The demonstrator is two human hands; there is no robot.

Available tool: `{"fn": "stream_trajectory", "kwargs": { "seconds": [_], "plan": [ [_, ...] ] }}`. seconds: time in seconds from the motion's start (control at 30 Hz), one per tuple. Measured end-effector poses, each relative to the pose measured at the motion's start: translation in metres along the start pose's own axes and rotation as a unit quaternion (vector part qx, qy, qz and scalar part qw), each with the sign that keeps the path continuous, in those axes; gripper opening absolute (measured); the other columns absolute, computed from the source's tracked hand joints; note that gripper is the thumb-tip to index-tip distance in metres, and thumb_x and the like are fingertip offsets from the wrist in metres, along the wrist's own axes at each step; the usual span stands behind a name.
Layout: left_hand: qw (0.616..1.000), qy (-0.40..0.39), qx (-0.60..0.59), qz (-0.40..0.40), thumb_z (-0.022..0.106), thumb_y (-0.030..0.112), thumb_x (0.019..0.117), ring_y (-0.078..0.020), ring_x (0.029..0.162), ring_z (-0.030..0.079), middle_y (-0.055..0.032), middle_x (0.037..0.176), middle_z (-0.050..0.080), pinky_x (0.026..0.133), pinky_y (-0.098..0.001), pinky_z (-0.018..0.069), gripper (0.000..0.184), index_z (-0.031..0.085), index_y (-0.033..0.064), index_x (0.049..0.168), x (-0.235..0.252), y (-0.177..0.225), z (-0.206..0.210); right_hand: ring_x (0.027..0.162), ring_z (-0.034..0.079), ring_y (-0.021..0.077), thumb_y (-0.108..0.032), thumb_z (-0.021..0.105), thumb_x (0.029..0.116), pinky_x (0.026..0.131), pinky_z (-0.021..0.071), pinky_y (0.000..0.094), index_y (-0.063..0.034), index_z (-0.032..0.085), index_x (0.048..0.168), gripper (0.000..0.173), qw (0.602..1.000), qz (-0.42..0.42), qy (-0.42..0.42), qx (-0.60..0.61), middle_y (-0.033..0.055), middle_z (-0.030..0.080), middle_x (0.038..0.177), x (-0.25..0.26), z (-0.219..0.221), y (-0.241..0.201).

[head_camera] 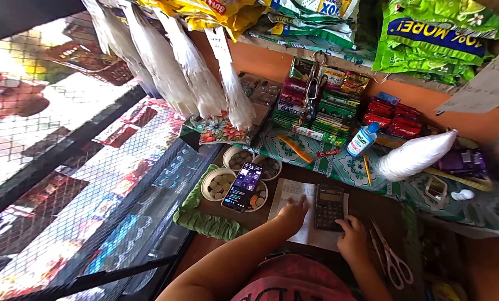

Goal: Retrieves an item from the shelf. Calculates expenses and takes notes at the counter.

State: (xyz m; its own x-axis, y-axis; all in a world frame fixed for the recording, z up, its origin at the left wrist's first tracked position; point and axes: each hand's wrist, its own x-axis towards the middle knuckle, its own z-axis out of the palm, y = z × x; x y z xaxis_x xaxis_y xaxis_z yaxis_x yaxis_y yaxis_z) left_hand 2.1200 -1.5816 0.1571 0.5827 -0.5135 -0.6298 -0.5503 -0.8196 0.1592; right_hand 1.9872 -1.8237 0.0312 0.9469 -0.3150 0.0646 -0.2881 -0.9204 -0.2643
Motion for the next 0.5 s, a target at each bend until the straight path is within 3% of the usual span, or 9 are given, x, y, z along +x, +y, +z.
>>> {"fn": "stream_trajectory", "kwargs": {
  "seconds": [0.13,0.33,0.5],
  "plan": [
    [1.0,0.008,-0.012,-0.002,0.071,0.004,0.0845,-0.0603,0.139,0.036,-0.0091,0.173,0.004,0.09,-0.0687,0.0537,0.07,0.044,0.0098,0.149,0.0,0.0,0.001,0.117,0.061,0.0239,-0.009,0.072,0.0763,0.09,0.0591,0.0461,-0.03,0.072,0.111,0.041,0.997,0.037,-0.028,0.063,0.0039,0.057,0.137,-0.008,-0.004,0.003],
    [1.0,0.003,0.002,-0.007,0.071,0.004,0.0845,-0.0604,0.14,0.034,-0.0094,0.173,0.003,0.091,-0.069,0.0531,0.072,0.043,0.0104,0.15,0.002,0.001,0.003,0.125,0.058,0.0195,-0.011,0.071,0.077,0.098,0.0556,0.0441,-0.031,0.072,0.113,0.041,0.998,0.018,-0.031,0.06,-0.0018,0.059,0.137,-0.021,0.007,0.019],
    [1.0,0.008,0.004,0.003,0.072,0.007,0.0844,-0.0589,0.139,0.037,-0.0098,0.173,0.002,0.092,-0.0684,0.0527,0.071,0.044,0.0093,0.149,0.002,0.0,0.003,0.125,0.058,0.0179,-0.01,0.069,0.0772,0.099,0.0553,0.043,-0.0301,0.072,0.114,0.041,0.997,0.009,-0.023,0.068,-0.0019,0.06,0.137,-0.023,0.005,0.017]
  ]
}}
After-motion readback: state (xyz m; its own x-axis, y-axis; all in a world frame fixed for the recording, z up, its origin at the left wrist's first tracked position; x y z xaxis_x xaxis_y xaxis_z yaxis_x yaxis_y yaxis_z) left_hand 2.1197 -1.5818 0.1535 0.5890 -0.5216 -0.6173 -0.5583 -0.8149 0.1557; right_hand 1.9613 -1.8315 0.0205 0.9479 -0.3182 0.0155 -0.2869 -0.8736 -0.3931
